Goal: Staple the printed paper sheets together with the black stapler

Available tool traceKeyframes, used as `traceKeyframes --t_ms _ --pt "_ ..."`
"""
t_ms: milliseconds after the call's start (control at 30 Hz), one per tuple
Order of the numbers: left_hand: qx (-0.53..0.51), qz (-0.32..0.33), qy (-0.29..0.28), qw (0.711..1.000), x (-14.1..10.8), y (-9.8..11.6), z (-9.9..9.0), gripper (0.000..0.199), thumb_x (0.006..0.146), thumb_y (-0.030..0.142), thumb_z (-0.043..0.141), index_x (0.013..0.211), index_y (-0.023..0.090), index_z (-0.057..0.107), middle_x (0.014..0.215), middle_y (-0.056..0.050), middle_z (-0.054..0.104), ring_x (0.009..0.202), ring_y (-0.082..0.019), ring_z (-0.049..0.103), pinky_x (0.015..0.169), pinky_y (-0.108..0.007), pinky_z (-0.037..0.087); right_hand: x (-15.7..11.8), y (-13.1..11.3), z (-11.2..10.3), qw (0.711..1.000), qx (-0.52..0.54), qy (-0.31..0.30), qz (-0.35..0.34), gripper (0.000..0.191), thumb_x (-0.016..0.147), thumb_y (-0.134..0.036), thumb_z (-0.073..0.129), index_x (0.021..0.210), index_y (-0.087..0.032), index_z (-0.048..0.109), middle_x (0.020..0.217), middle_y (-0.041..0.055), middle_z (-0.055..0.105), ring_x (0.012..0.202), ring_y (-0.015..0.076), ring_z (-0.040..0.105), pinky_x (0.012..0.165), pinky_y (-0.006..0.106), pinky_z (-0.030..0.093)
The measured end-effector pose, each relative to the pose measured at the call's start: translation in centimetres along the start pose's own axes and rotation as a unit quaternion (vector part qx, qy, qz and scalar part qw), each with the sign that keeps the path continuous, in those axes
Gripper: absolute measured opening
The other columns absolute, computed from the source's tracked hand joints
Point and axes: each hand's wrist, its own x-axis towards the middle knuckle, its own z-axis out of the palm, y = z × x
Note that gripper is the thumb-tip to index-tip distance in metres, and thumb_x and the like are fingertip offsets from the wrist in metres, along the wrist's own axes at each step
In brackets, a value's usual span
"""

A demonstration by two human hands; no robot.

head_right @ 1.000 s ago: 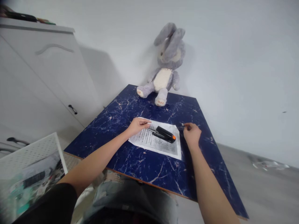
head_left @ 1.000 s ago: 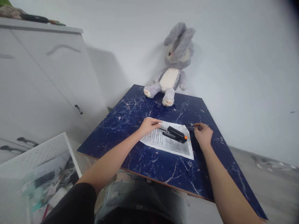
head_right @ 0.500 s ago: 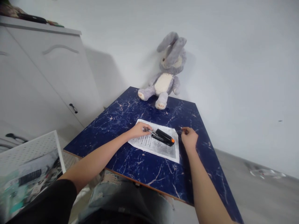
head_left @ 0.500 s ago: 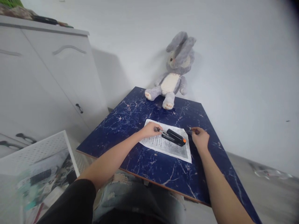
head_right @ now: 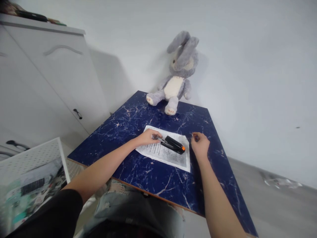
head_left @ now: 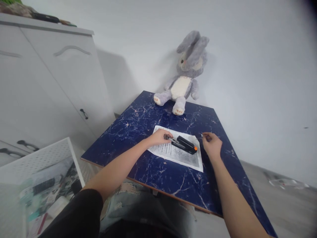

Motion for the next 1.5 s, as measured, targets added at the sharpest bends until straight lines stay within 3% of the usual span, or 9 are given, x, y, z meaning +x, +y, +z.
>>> traceKeyframes --t_ms 100,233,500,867,967,1067,1233,1333,1500 --pt "-0.002 0.005 -0.009 1.0 -0.3 -0.5 -0.9 0.027 0.077 0.022 0.081 0.104 0.016 0.081 0.1 -0.01 0.081 0.089 -0.019 0.074 0.086 -0.028 0.054 -0.7 -2.3 -0.4 0.991 0.084 -0.085 -0.062 0.027 0.09 -0.041 0.059 0.099 -0.021 0.074 0.097 0.0081 0.075 0.082 0.024 0.067 0.08 0.039 0.054" --pt "-0.025 -0.012 -0.01 1.0 -0.3 -1.0 -1.4 0.022 0.076 0.019 0.082 0.098 0.016 0.082 0.093 -0.009 0.081 0.085 -0.018 0.075 0.086 -0.028 0.055 -2.1 -5.9 -0.2 0.934 0.114 -0.277 -0.192 0.029 0.091 -0.048 0.068 0.105 -0.023 0.072 0.102 0.0083 0.073 0.088 0.026 0.066 0.081 0.039 0.053" --pt "-0.067 0.029 -0.065 0.995 -0.1 1.4 0.3 0.042 0.061 0.028 0.094 0.099 0.018 0.08 0.091 -0.005 0.079 0.088 -0.021 0.072 0.085 -0.03 0.053 -3.4 -9.4 0.0 0.887 0.163 -0.35 -0.254 0.027 0.093 -0.048 0.07 0.095 -0.022 0.069 0.086 0.0053 0.068 0.079 0.023 0.062 0.075 0.035 0.048" --pt "0.052 0.067 -0.07 0.994 0.4 1.7 0.1 0.058 0.05 0.034 0.1 0.1 0.021 0.075 0.102 -0.004 0.075 0.1 -0.026 0.066 0.09 -0.033 0.046 -4.1 -10.2 0.3 0.882 0.169 -0.362 -0.251 0.024 0.091 -0.045 0.073 0.099 -0.022 0.07 0.093 0.0064 0.072 0.086 0.0242 0.066 0.079 0.036 0.048" --pt "0.053 0.068 -0.069 0.994 0.2 1.4 -0.4 0.044 0.069 0.034 0.092 0.108 0.022 0.074 0.11 -0.006 0.075 0.106 -0.025 0.067 0.096 -0.034 0.047 -3.9 -10.4 -0.3 0.883 0.151 -0.366 -0.253 0.021 0.091 -0.043 0.072 0.094 -0.022 0.069 0.087 0.0047 0.07 0.081 0.0229 0.064 0.075 0.035 0.047" --pt "0.133 0.037 -0.008 0.99 0.1 0.5 -0.4 0.028 0.092 0.033 0.071 0.117 0.019 0.073 0.123 -0.01 0.073 0.117 -0.026 0.064 0.106 -0.039 0.044 -3.5 -10.1 -1.2 0.887 0.142 -0.359 -0.252 0.022 0.09 -0.043 0.072 0.088 -0.022 0.067 0.082 0.004 0.068 0.076 0.0217 0.062 0.073 0.034 0.046" --pt "0.325 -0.027 0.021 0.945 0.0 -0.9 0.2 0.052 0.099 0.037 0.06 0.145 0.013 0.055 0.155 -0.02 0.051 0.145 -0.035 0.043 0.12 -0.051 0.03 -1.6 -7.3 -3.0 0.968 0.094 -0.201 -0.116 0.028 0.088 -0.047 0.071 0.083 -0.02 0.064 0.076 0.0032 0.065 0.068 0.0199 0.056 0.065 0.033 0.041" --pt "0.351 -0.027 -0.002 0.936 0.2 -0.7 0.3 0.042 0.1 0.034 0.058 0.136 0.013 0.059 0.148 -0.018 0.057 0.139 -0.033 0.048 0.118 -0.049 0.033 -0.5 -4.9 -3.8 0.993 0.034 -0.104 -0.051 0.025 0.085 -0.044 0.072 0.084 -0.02 0.065 0.078 0.0047 0.067 0.071 0.0212 0.058 0.068 0.034 0.041" --pt "0.357 -0.054 0.02 0.932 0.5 0.5 -0.5 0.021 0.101 0.024 0.052 0.115 0.016 0.065 0.114 -0.015 0.07 0.112 -0.03 0.063 0.099 -0.041 0.047 0.0 -3.6 -4.6 0.994 -0.04 -0.104 -0.019 0.025 0.082 -0.043 0.07 0.078 -0.02 0.064 0.078 0.0065 0.069 0.07 0.0217 0.059 0.067 0.034 0.04"
